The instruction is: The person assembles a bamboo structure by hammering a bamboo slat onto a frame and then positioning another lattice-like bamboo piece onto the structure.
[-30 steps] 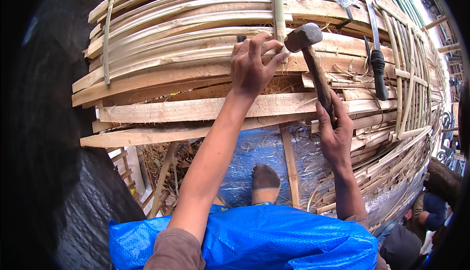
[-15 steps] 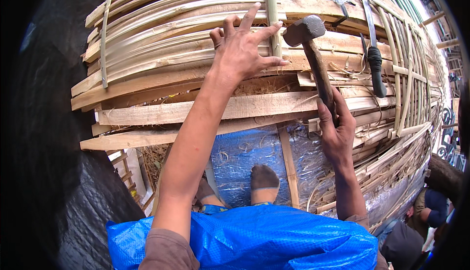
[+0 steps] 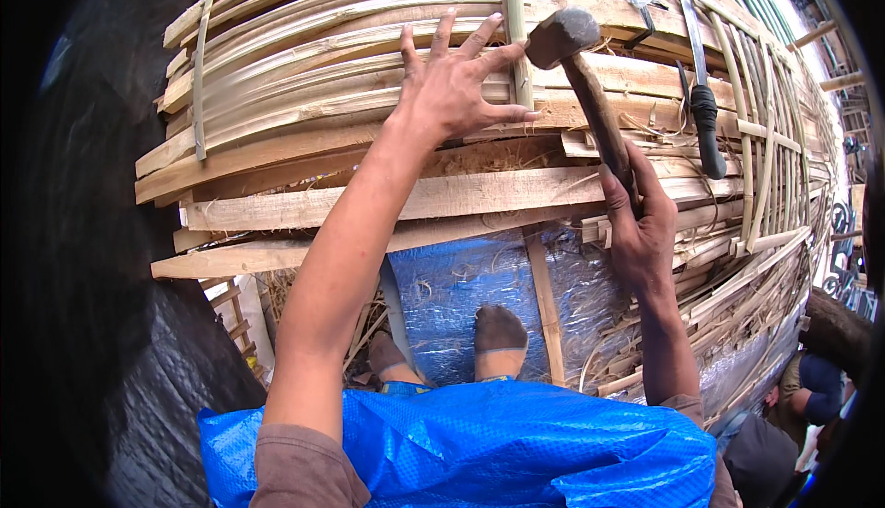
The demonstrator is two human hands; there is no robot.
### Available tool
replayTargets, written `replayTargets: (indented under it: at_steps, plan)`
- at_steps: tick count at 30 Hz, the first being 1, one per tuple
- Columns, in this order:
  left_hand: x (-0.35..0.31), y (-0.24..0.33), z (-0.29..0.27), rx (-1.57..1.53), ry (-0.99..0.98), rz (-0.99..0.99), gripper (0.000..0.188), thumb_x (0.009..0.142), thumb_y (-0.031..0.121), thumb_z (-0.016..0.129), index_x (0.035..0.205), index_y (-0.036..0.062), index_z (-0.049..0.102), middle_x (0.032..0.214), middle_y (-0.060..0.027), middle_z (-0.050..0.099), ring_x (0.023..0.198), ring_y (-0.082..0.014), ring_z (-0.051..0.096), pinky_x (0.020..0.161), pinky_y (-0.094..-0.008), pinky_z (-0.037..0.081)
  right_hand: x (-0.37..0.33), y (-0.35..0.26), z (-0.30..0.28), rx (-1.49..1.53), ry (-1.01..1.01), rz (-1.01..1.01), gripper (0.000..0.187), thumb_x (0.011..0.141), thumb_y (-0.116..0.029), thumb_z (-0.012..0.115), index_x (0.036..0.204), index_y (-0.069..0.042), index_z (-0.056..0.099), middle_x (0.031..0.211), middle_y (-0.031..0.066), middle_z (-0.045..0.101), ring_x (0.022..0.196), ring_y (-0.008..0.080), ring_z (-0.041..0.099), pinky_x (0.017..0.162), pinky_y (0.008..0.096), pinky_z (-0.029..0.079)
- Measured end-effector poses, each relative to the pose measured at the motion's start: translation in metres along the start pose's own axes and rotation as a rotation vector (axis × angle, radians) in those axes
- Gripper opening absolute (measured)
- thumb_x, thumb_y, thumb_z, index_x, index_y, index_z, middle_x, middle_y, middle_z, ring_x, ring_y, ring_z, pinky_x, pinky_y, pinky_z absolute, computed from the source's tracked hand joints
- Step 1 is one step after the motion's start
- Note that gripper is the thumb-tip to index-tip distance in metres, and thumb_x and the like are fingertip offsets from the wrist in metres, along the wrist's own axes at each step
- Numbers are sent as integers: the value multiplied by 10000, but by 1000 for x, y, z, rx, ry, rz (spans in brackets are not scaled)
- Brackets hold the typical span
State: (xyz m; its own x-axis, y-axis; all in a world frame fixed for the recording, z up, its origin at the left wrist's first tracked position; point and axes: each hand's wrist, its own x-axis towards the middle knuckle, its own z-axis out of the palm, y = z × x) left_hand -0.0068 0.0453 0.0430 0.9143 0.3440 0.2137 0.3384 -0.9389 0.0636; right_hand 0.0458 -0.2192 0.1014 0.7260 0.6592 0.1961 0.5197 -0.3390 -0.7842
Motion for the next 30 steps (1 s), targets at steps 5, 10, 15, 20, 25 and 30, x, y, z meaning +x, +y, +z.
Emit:
replayTargets:
  at_steps: [5, 10, 15, 20, 25, 30]
  plan:
    - [-4, -1, 2, -85, 16, -19, 1030, 562, 978, 514, 1431, 425, 488, 1640, 51, 229, 1522, -351, 87, 1167, -703, -45, 4, -23, -5, 134, 36, -28, 399, 985, -145, 619, 1350, -12, 529, 812, 99, 636, 692, 124, 563, 627, 285, 465]
    - [2, 2, 1, -73, 25, -15, 1021, 535, 973, 547, 1394, 421, 536, 1640, 70, 224, 1525, -329, 93, 1177, -691, -33, -5, 8, 8, -96, -32, -78, 390, 985, -144, 611, 1350, -36, 525, 827, 190, 647, 692, 214, 625, 653, 349, 491]
    - [-6, -2, 3, -52, 31, -42, 996, 553, 970, 533, 1441, 541, 397, 1641, 59, 223, 1524, -334, 98, 1182, -684, -33, 9, -34, -15, 59, 46, -38, 385, 992, -143, 609, 1349, -13, 543, 903, 103, 699, 774, 111, 612, 677, 274, 487]
    - [1, 4, -1, -17, -15, -33, 1005, 565, 967, 532, 1451, 508, 409, 1642, 51, 223, 1522, -330, 105, 1176, -691, -33, 0, -4, 3, -27, 55, -151, 390, 981, -120, 607, 1353, -32, 526, 853, 149, 679, 765, 153, 630, 689, 308, 491]
    - [-2, 0, 1, -41, 23, -33, 997, 574, 965, 530, 1450, 504, 415, 1642, 47, 225, 1523, -334, 105, 1175, -689, -37, 10, -18, -6, -108, 19, -37, 374, 983, -159, 617, 1337, -52, 559, 816, 135, 678, 703, 151, 606, 643, 308, 469]
    - [-4, -2, 6, -78, 67, -29, 999, 540, 966, 557, 1435, 555, 394, 1637, 54, 238, 1527, -325, 92, 1181, -681, -40, 12, -39, -20, 156, 85, -43, 366, 1000, -175, 608, 1335, -35, 561, 912, 83, 672, 801, 100, 590, 706, 273, 476]
